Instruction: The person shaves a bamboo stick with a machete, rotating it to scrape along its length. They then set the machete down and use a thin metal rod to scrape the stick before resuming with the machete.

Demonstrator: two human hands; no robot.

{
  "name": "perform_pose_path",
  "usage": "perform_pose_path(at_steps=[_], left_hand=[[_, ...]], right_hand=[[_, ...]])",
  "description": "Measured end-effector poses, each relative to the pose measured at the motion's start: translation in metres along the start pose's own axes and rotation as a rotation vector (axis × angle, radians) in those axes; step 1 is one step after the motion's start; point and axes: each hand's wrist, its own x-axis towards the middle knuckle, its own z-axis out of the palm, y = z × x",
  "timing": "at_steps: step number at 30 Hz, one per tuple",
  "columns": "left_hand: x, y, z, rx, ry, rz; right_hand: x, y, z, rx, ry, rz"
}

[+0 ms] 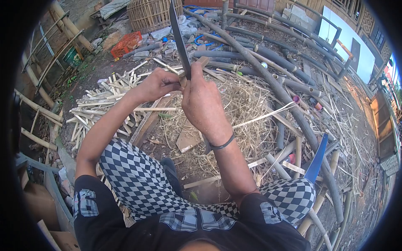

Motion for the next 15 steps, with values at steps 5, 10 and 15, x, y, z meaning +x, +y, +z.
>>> perform_pose_path(at_steps=[5,10,15], left_hand=[[-0.003,-0.005,0.008,-0.201,0.013,-0.092],[-0.003,-0.013,0.014,-0.124,-0.058,-0.111],[-0.001,-0.019,0.02,-0.151,-0.027,-0.113]], right_hand=[[-0.002,-0.01,-0.001,-0.038,0.004,0.095],[-0.001,-0.015,-0.007,-0.002,0.035,0.102],[-0.001,-0.011,-0.004,-0.016,0.037,0.086]])
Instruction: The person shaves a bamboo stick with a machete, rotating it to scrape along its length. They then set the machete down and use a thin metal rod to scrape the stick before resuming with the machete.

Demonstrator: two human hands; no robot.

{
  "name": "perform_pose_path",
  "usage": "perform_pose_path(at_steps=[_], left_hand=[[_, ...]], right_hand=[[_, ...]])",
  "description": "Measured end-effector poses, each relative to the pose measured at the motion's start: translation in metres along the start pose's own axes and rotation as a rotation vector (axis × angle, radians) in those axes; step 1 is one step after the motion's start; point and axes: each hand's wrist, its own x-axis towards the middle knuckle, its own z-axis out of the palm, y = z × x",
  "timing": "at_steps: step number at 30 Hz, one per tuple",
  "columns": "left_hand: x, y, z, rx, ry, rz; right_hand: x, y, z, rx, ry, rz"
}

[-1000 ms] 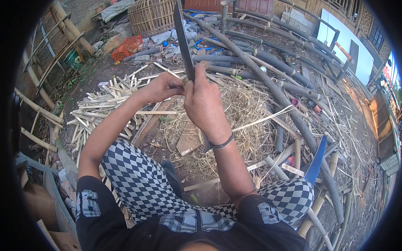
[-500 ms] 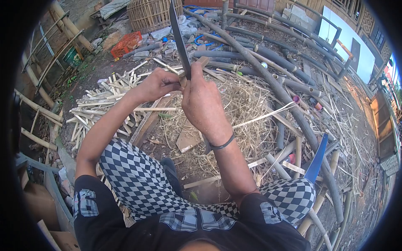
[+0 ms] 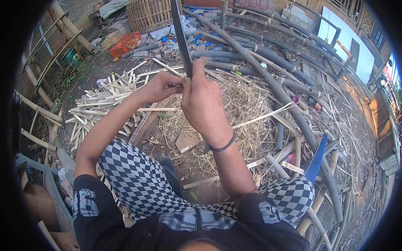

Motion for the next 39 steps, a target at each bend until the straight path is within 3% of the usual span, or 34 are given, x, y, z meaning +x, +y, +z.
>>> perform_pose_path(at_steps=[39], left_hand=[[-0.003,-0.001,-0.006,0.08,-0.034,0.03]], right_hand=[[-0.001,0.005,0.005,-0.037,-0.035,0.009]])
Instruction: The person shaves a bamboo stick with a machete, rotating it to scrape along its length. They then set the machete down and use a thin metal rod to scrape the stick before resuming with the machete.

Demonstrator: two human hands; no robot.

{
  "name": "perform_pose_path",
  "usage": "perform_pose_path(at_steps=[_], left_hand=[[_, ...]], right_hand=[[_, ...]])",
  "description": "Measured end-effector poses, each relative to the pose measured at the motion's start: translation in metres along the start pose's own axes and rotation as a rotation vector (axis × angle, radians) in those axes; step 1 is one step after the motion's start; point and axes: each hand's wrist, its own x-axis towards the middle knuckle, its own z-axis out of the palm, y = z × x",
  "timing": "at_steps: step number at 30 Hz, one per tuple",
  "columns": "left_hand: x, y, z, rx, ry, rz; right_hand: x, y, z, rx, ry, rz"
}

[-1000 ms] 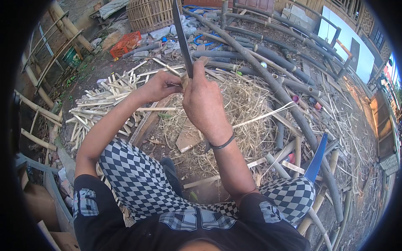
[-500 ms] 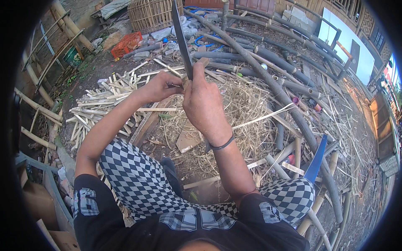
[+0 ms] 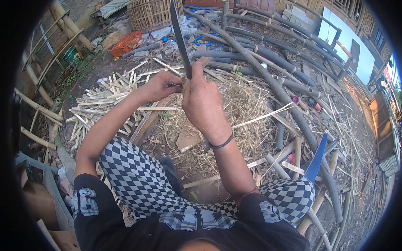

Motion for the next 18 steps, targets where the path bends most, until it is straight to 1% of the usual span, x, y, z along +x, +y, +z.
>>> perform_pose_path(at_steps=[1,3,6,8,10,12,14,16,18], left_hand=[[-0.001,0.0,0.0,-0.002,-0.001,-0.002],[-0.001,0.005,-0.001,0.012,0.039,0.072],[0.0,0.019,-0.009,0.047,0.023,0.044],[-0.004,0.007,0.006,0.012,0.002,0.027],[-0.005,0.009,0.01,-0.003,0.004,0.016],[-0.004,0.011,0.01,-0.072,0.03,0.069],[-0.001,0.01,0.011,-0.029,0.028,0.085],[-0.001,0.011,0.011,-0.036,0.032,0.023],[0.0,0.012,0.007,0.029,0.03,0.039]], right_hand=[[0.001,0.0,0.0,-0.012,-0.019,0.007],[0.0,-0.002,-0.001,-0.027,-0.043,0.015],[-0.002,-0.004,-0.002,-0.065,-0.007,0.005],[-0.002,-0.002,0.001,-0.108,-0.035,0.011],[0.0,0.004,0.003,-0.045,-0.032,-0.012],[0.0,0.005,0.002,-0.042,0.009,-0.047],[0.001,0.004,0.005,-0.064,0.01,-0.023],[0.0,0.004,0.004,-0.09,0.011,-0.001],[0.002,0.002,0.003,-0.073,0.019,-0.03]])
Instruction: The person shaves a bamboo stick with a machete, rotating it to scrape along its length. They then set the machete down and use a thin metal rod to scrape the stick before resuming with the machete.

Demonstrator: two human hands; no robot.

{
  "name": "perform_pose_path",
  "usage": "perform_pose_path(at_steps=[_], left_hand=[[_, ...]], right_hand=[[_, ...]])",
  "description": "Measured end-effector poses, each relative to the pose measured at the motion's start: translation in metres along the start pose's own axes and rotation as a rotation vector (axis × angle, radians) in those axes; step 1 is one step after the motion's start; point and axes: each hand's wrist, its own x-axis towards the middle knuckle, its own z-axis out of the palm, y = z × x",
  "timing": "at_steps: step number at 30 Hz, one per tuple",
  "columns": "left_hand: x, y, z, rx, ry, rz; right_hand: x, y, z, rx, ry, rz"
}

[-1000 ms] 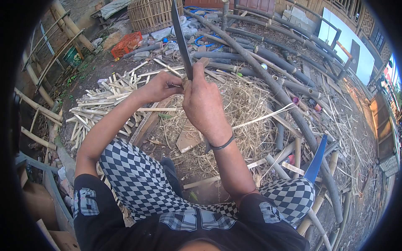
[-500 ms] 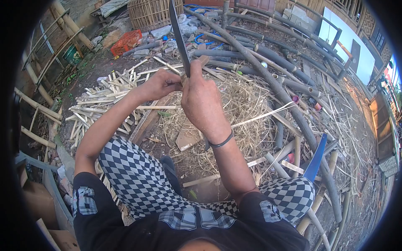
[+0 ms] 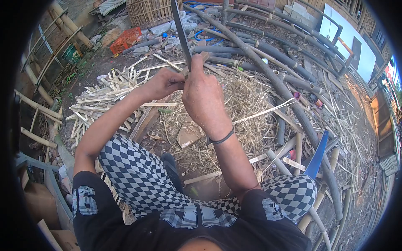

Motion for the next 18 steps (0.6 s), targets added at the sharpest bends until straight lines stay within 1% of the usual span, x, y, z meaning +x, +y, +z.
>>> perform_pose_path(at_steps=[3,5,6,8,10,11,12,13,14,15,16,17,18], left_hand=[[0.003,0.009,-0.008,-0.01,-0.001,0.032],[0.002,0.014,-0.005,-0.062,-0.016,-0.08],[0.0,0.007,0.0,-0.066,-0.014,-0.081],[-0.001,-0.015,0.005,-0.043,0.068,0.028],[0.001,-0.001,-0.005,-0.023,0.055,0.028],[0.002,0.008,-0.011,-0.044,0.054,-0.006],[0.0,0.013,-0.01,-0.072,0.049,-0.043],[-0.001,0.009,-0.008,-0.065,0.008,-0.088],[-0.005,0.001,-0.002,-0.068,0.012,-0.087],[-0.005,0.0,0.002,-0.038,0.034,-0.019],[-0.002,-0.004,-0.001,0.001,0.056,0.051],[-0.004,-0.008,0.0,-0.049,0.051,0.048],[-0.001,0.0,-0.007,-0.05,0.046,0.046]], right_hand=[[-0.001,-0.008,-0.01,0.006,0.011,-0.025],[0.0,-0.001,0.0,-0.008,-0.01,-0.004],[0.002,0.001,0.003,-0.024,-0.02,-0.01],[0.005,0.001,0.001,0.041,0.017,-0.058],[0.0,-0.006,-0.006,-0.004,-0.022,-0.022],[-0.003,-0.008,-0.008,0.014,0.019,-0.041],[-0.003,-0.004,-0.003,0.013,0.013,-0.027],[-0.001,0.001,0.004,-0.022,0.0,-0.018],[-0.001,0.004,0.01,-0.059,-0.007,-0.024],[0.0,0.004,0.011,0.022,0.017,-0.045],[0.004,0.003,0.008,0.022,0.024,-0.065],[0.002,0.002,0.004,0.017,0.021,-0.065],[-0.001,0.0,0.0,0.009,0.01,-0.051]])
